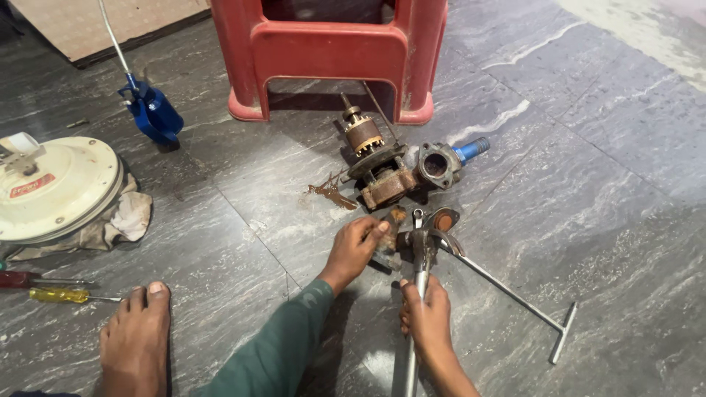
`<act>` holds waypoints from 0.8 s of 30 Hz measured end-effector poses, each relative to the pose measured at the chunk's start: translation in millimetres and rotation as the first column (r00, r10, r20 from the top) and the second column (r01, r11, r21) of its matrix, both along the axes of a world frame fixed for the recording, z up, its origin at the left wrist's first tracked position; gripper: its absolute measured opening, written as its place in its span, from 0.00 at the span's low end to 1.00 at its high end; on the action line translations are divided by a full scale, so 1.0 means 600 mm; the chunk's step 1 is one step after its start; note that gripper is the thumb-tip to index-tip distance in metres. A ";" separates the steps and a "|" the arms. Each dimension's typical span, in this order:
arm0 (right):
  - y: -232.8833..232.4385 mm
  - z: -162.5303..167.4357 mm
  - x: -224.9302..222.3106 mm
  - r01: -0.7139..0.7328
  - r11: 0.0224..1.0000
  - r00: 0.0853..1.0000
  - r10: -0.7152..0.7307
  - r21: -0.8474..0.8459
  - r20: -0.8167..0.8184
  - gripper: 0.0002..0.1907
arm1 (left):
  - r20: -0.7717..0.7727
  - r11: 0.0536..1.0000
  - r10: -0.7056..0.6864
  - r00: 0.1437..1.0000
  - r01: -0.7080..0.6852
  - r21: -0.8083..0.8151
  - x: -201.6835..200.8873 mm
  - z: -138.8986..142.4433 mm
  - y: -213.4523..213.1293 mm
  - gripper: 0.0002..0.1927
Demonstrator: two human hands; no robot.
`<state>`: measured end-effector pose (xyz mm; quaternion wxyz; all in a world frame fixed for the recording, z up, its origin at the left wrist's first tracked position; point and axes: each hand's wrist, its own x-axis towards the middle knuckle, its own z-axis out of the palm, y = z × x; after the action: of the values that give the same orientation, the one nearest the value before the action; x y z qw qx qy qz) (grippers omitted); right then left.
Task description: The person disassembles a small electric motor on the floor, using a T-handle wrench to loosen bolts and remove a cover. They then use a hammer and screwdriver to tap and pry out internal components from the housing.
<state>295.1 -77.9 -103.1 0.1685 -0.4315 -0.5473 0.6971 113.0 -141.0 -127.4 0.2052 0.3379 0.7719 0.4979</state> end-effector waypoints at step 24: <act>0.022 0.013 0.017 0.086 0.995 0.994 -0.090 -0.054 -0.063 0.08 | -0.409 0.990 -0.137 0.902 0.137 -0.029 0.013 -0.007 -0.022 0.31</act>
<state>305.4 -64.4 -95.2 0.2058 -0.4363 -0.5038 0.7166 120.7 -154.0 -131.8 0.0733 0.4881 0.7721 0.4004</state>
